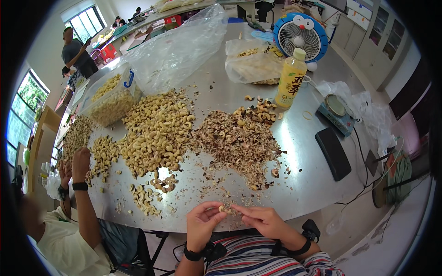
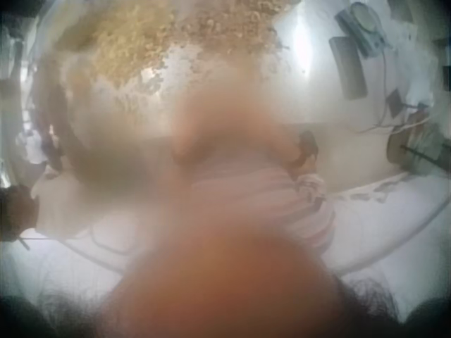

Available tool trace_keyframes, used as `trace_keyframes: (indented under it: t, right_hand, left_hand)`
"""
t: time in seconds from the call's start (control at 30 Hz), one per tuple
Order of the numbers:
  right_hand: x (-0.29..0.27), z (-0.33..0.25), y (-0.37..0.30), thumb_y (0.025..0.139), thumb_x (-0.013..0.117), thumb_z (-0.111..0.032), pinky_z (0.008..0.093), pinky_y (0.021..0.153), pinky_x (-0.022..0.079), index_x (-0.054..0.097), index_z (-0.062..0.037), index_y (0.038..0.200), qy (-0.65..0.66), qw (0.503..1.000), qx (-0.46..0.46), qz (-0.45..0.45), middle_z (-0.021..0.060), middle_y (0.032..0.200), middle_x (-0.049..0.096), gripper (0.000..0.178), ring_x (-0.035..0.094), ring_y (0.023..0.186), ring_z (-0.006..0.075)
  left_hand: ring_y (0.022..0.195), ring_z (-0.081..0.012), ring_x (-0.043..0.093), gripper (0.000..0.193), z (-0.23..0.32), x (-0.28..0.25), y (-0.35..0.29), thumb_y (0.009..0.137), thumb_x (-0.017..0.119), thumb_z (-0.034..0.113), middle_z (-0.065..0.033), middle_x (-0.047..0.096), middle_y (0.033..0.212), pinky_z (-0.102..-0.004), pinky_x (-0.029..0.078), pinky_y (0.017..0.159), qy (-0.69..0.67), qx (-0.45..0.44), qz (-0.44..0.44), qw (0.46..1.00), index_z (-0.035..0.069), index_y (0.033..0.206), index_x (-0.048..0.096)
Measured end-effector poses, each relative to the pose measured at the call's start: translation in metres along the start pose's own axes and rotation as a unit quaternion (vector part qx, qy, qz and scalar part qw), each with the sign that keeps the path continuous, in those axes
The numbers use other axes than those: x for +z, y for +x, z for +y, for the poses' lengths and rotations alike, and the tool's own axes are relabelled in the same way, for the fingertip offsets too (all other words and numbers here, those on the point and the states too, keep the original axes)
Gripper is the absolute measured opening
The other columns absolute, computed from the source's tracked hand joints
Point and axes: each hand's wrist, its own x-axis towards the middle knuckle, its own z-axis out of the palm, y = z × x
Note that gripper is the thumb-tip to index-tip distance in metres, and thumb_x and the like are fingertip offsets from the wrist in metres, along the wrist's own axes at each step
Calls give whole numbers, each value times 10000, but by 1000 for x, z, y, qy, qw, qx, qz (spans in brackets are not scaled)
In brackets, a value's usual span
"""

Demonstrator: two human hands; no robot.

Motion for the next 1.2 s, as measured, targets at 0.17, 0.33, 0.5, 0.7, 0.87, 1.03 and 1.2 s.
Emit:
trace_keyframes:
  t: [0.17,0.33,0.5,0.7,0.87,1.03,1.2]
  right_hand:
    - [-1,-8,2,854,528,-39,256,625,436,483,-121,1259,-3,1000,16,8,107,703,533,415,520,629,179]
    - [-1,-2,3,841,540,-30,264,615,437,495,-122,1249,-26,999,-30,21,112,703,533,421,520,619,194]
    - [0,3,2,835,546,-32,275,601,439,507,-121,1238,-54,996,-63,32,114,698,531,415,514,602,206]
    - [-1,0,3,816,569,-16,261,576,427,505,-110,1240,-64,996,-44,37,85,714,570,439,509,588,177]
    - [-1,2,3,832,561,-56,303,611,456,467,-125,1270,-64,995,-62,33,139,754,573,454,546,627,247]
    - [-1,6,2,827,568,-60,304,609,459,459,-122,1274,-68,997,-44,20,152,742,571,464,551,622,255]
    - [-2,1,2,800,594,-27,268,607,456,484,-114,1256,-72,997,-27,13,113,745,596,477,563,610,195]
  left_hand:
    - [847,-166,605,291,3,5,3,738,621,-104,-106,594,950,-245,486,775,-36,-13,8,999,-55,1011,536]
    - [903,-154,596,303,3,5,1,760,633,-63,-126,603,996,-219,484,766,-25,-45,-39,998,-76,1048,539]
    - [901,-158,598,332,5,7,1,758,626,-75,-139,604,999,-232,498,781,-14,-62,-53,997,-87,1076,533]
    - [904,-171,595,360,9,10,0,732,626,-107,-146,606,988,-250,496,803,-31,-61,-54,996,-96,1079,529]
    - [906,-159,588,365,9,9,1,750,620,-97,-140,598,992,-242,498,806,-26,-70,-65,995,-98,1101,519]
    - [902,-155,585,363,9,9,1,754,623,-88,-133,597,993,-236,499,786,-10,-70,-59,996,-93,1103,524]
    - [901,-157,585,362,8,8,0,750,624,-92,-132,591,1000,-237,501,789,-1,-72,-57,996,-89,1100,530]
